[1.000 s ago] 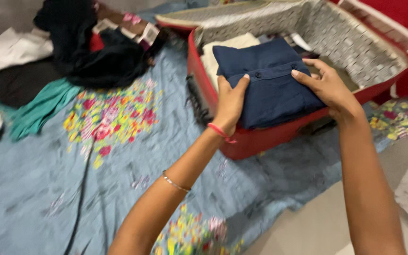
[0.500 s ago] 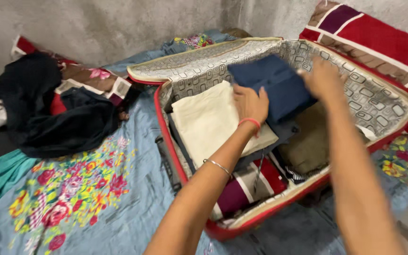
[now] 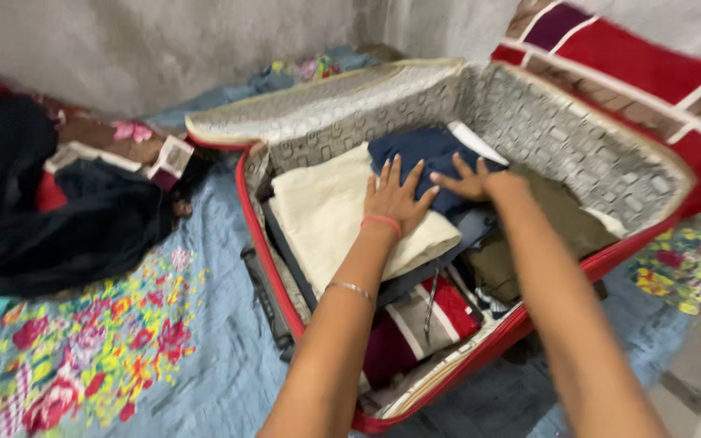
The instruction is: The person folds shirts on a bed and places them into a suitcase.
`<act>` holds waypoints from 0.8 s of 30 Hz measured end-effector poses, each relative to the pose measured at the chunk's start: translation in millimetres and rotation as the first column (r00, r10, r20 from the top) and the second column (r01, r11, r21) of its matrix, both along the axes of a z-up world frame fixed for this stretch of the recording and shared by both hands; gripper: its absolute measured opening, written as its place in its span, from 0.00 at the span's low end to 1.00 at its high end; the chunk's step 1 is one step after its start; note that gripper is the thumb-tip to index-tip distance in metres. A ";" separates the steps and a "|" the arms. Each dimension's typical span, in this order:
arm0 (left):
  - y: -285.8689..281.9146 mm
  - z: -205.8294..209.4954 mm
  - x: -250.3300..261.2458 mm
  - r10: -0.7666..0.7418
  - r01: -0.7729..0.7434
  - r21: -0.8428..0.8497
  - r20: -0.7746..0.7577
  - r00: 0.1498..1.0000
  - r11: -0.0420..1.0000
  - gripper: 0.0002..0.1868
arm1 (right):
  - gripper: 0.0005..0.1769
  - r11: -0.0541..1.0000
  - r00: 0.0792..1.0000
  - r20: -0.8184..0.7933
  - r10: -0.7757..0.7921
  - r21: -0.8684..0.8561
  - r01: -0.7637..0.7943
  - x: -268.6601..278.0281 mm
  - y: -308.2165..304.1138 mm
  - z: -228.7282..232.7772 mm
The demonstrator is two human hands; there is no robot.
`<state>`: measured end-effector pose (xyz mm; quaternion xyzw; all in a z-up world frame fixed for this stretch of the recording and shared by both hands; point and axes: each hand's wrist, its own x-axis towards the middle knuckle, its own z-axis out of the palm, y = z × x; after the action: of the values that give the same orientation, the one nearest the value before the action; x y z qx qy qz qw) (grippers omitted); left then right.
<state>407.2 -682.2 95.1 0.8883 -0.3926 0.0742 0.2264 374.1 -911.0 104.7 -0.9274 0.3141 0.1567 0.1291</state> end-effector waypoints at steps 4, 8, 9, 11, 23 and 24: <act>4.3 -13.2 1.7 -0.007 0.008 -0.018 0.063 0.998 1.000 0.39 | 0.56 0.995 0.998 0.054 0.021 -0.094 -0.016 -4.7 16.6 -6.6; 15.6 -27.0 -3.4 0.033 -0.032 -0.011 0.070 0.997 0.999 0.40 | 0.43 0.981 0.961 0.246 0.129 -0.170 -0.089 -36.4 52.3 3.4; 19.3 -24.9 -8.2 0.060 -0.061 0.003 0.053 0.997 0.998 0.40 | 0.39 0.966 0.929 0.300 0.216 -0.204 -0.159 -39.4 70.0 8.0; 25.5 -8.6 -21.9 0.062 -0.065 -0.043 -0.069 0.996 0.997 0.40 | 0.38 0.936 0.862 0.375 0.341 -0.226 -0.271 -51.2 106.4 16.4; 308.2 61.7 -176.4 -0.084 0.167 -0.287 0.279 0.957 0.943 0.37 | 0.33 0.693 0.268 0.662 0.700 -0.541 -0.476 -201.8 370.7 55.8; 335.4 56.0 -186.7 -0.067 0.140 -0.270 0.265 0.962 0.953 0.37 | 0.34 0.667 0.250 0.635 0.731 -0.586 -0.461 -209.2 394.3 50.5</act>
<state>220.5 -346.8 151.2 0.8075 -0.4497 0.2307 0.3042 164.9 -516.8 155.1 -0.9348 -0.1505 -0.3162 0.0594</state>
